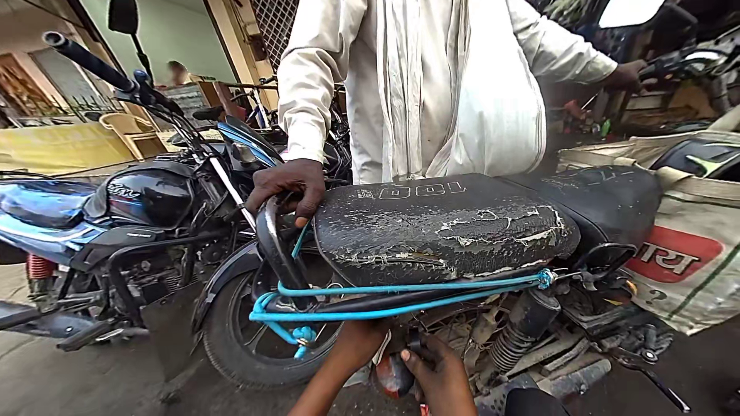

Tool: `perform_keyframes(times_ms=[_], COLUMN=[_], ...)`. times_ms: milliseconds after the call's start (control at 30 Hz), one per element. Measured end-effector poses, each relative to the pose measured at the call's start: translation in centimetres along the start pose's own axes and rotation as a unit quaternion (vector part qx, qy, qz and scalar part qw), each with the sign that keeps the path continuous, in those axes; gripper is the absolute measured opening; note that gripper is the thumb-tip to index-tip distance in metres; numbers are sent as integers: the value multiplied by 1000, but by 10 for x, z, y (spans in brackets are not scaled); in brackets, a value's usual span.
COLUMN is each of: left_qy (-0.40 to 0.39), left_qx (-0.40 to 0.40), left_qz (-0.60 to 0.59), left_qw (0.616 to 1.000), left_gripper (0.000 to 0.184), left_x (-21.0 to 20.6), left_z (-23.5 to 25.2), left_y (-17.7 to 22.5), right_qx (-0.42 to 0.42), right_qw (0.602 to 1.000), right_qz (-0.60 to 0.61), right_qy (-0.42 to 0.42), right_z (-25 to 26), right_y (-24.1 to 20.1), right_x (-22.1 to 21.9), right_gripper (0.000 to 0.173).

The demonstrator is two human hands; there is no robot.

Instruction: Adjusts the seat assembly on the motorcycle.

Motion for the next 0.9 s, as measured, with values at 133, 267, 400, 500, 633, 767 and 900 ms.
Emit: perform_keyframes(times_ms=[133, 267, 400, 500, 633, 767, 900], left_qy=[-18, -23, 0, 30, 41, 8, 11], left_qx=[1, -21, -104, -128, -124, -93, -76], left_qz=[1, 62, 168, 211, 214, 169, 110], left_qw=[1000, 998, 980, 969, 968, 981, 991], left_gripper=[28, 32, 44, 45, 43, 38, 35], left_x=[-3, -5, -11, -18, -23, -19, -14], left_z=[-1, -4, -15, -19, -19, -19, -15], left_y=[3, 3, 7, 7, 5, 5, 0], right_qx=[-12, 40, 123, 134, 127, 131, 199], right_qw=[999, 996, 987, 984, 986, 984, 974], right_qz=[-20, -20, -76, -91, -87, -95, -70], right_qy=[48, 80, 77, 74, 70, 75, 86], right_z=[5, 5, 5, 6, 5, -4, -21], right_y=[6, 7, 9, 12, 15, 12, -9], right_x=[1, -2, -3, -1, 1, 5, 14], right_gripper=[26, 35, 40, 40, 38, 37, 27])
Point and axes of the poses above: each hand's wrist, its own z-axis towards the middle knuckle, its own x-axis out of the back of the hand, y = z × x, the point moved 4 cm from there along z, towards the middle knuckle, and after that the axes turned 9 degrees about z, right-handed, at the moved point
